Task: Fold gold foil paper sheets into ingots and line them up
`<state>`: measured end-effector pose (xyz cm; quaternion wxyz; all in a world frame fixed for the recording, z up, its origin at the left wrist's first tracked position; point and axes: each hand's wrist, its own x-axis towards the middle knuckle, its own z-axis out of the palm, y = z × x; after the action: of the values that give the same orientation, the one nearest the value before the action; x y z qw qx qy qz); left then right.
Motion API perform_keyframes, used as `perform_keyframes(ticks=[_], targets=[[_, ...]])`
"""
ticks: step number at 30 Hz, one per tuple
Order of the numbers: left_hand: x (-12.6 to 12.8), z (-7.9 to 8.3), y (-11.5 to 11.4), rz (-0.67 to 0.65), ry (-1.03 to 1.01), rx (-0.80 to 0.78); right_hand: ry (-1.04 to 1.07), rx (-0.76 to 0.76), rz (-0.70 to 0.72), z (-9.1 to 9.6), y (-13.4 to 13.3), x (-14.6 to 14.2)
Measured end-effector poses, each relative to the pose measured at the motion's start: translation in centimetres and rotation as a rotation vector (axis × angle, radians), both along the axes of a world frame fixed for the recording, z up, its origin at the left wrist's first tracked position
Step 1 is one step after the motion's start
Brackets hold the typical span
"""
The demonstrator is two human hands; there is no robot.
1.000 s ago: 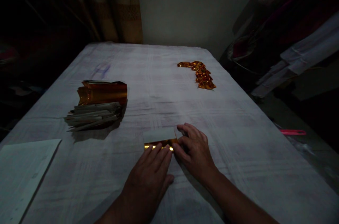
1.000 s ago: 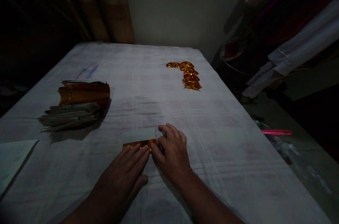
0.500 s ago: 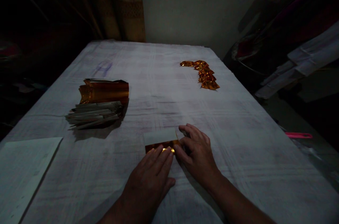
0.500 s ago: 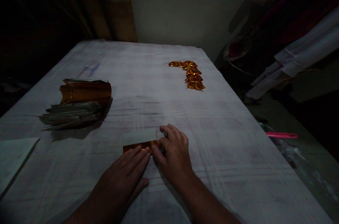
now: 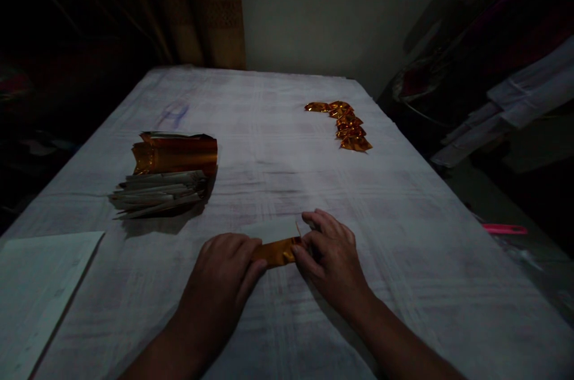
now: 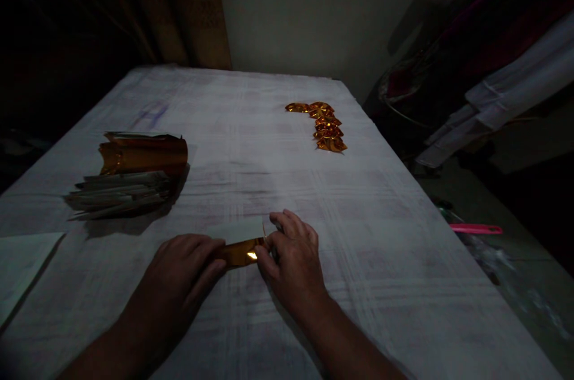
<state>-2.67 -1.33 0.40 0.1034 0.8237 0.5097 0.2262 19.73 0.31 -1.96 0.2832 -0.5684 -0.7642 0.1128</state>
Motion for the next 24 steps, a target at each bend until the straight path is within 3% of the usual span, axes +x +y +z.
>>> perform_keyframes(ticks=[13,24], targets=[[-0.32,0.32,0.28,0.061,0.068,-0.052,-0.024,-0.014,0.000,0.30,-0.07,-0.10],[-0.47,0.70,0.26,0.050,0.045,-0.199,-0.017,0.000,0.013,0.23,-0.02,0.06]])
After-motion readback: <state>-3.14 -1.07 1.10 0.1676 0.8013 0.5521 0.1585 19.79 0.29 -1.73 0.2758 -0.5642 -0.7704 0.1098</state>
